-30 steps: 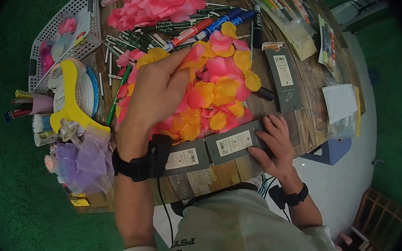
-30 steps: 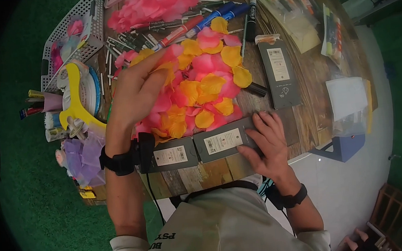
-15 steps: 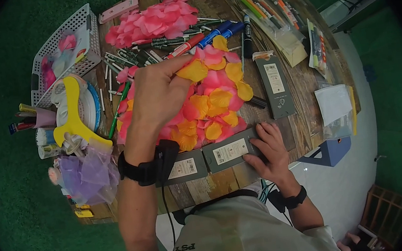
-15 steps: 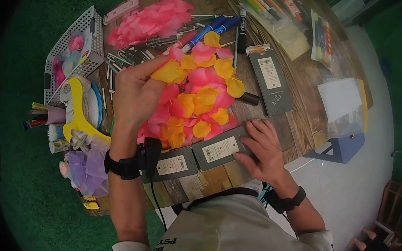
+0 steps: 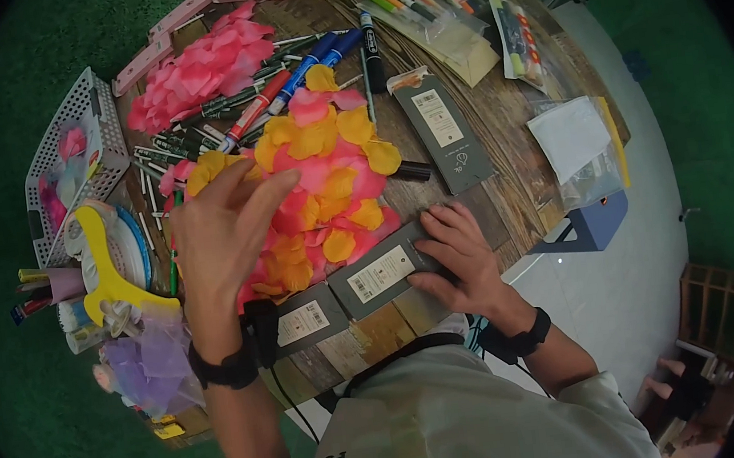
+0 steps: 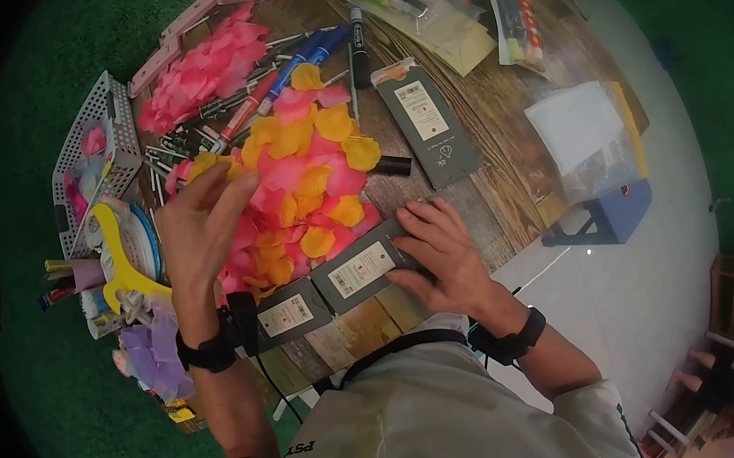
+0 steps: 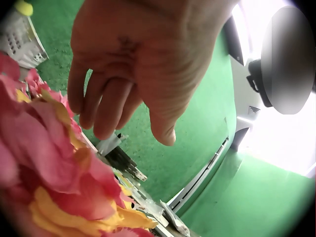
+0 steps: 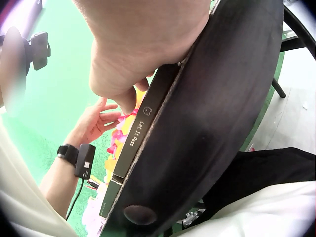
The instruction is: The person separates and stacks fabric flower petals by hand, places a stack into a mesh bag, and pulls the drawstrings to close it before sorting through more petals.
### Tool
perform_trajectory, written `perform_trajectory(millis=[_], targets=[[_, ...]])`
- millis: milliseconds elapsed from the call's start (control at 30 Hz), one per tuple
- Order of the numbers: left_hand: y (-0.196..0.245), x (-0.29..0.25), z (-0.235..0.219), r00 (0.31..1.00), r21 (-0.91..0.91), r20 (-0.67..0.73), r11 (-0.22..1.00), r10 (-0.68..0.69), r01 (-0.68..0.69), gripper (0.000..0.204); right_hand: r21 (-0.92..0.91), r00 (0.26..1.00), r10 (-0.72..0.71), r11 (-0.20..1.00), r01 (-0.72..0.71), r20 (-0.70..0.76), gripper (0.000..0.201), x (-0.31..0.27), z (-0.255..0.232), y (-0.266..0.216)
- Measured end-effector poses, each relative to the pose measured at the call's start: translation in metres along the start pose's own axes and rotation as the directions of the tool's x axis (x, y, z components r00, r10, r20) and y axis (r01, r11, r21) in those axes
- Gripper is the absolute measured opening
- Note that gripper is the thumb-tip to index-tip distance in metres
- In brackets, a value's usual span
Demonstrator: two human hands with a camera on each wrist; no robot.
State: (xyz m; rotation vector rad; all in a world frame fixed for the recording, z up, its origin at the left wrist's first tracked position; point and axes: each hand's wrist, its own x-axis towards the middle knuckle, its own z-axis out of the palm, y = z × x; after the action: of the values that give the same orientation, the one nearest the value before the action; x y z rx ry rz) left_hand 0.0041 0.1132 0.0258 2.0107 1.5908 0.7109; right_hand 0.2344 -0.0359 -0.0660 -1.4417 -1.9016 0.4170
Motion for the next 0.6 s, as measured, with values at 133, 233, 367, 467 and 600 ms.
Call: perform_trajectory(millis=[133, 233, 367, 467, 600], targets=[[-0.027, -0.036, -0.010, 0.985, -0.040, -0.170, 0.999, -0.020, 0.014, 0.050, 0.012, 1.000, 0.006, 1.000, -0.006, -0.001, 0.043, -0.001, -0.001, 0.001], [-0.037, -0.054, -0.019, 0.994, 0.366, 0.034, 0.924, 0.107, -0.112, 0.068, 0.019, 1.000, 0.007, 1.000, -0.007, 0.011, 0.043, 0.000, -0.002, 0.000], [-0.032, -0.051, -0.006, 0.974, 0.387, 0.224, 0.921, -0.042, -0.049, 0.088, 0.019, 1.000, -0.016, 1.000, 0.016, 0.025, 0.044, 0.002, -0.003, 0.000], [-0.019, -0.034, 0.006, 0.955, 0.402, 0.284, 0.915, -0.081, -0.042, 0.079, 0.014, 1.000, -0.012, 1.000, 0.012, 0.006, 0.044, 0.003, -0.003, -0.001], [-0.022, -0.026, 0.019, 0.952, 0.457, 0.295, 0.864, 0.077, -0.212, 0.055, 0.022, 1.000, -0.005, 1.000, 0.005, -0.005, 0.043, 0.003, -0.002, -0.001]])
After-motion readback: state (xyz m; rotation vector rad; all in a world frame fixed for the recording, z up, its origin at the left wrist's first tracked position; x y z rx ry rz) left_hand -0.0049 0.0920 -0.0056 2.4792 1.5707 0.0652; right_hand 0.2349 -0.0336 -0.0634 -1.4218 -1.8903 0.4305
